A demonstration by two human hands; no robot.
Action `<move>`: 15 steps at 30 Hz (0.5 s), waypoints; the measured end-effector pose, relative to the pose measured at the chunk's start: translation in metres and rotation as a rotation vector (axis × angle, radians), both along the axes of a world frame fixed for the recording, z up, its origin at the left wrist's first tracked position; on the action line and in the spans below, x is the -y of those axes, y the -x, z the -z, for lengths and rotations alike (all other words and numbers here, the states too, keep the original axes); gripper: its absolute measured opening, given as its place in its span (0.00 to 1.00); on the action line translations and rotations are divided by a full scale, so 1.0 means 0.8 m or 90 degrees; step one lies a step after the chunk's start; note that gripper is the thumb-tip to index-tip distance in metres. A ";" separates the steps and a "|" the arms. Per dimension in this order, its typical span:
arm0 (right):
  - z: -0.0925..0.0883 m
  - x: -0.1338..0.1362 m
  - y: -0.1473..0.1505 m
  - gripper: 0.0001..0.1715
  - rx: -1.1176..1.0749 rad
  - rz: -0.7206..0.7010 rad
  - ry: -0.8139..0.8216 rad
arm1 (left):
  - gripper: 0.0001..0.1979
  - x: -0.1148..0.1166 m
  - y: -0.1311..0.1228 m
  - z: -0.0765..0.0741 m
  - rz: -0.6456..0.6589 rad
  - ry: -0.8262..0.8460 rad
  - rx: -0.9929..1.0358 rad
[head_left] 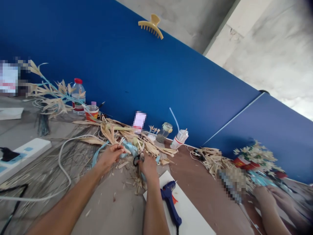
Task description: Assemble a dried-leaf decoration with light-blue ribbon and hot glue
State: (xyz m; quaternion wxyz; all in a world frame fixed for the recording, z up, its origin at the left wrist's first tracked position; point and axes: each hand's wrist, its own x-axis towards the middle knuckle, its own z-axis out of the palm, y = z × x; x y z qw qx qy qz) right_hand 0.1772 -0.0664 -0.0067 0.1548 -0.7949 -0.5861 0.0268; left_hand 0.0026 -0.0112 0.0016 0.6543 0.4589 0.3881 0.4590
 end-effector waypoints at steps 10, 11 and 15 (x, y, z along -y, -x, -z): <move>-0.002 -0.005 0.005 0.34 0.009 0.015 -0.035 | 0.14 -0.002 -0.003 0.009 0.047 -0.007 -0.039; -0.001 -0.005 0.006 0.33 0.008 0.017 -0.042 | 0.14 -0.003 -0.003 0.010 0.046 -0.009 -0.043; 0.002 -0.006 0.008 0.31 0.022 0.018 -0.039 | 0.15 -0.003 -0.004 0.013 0.046 -0.009 -0.047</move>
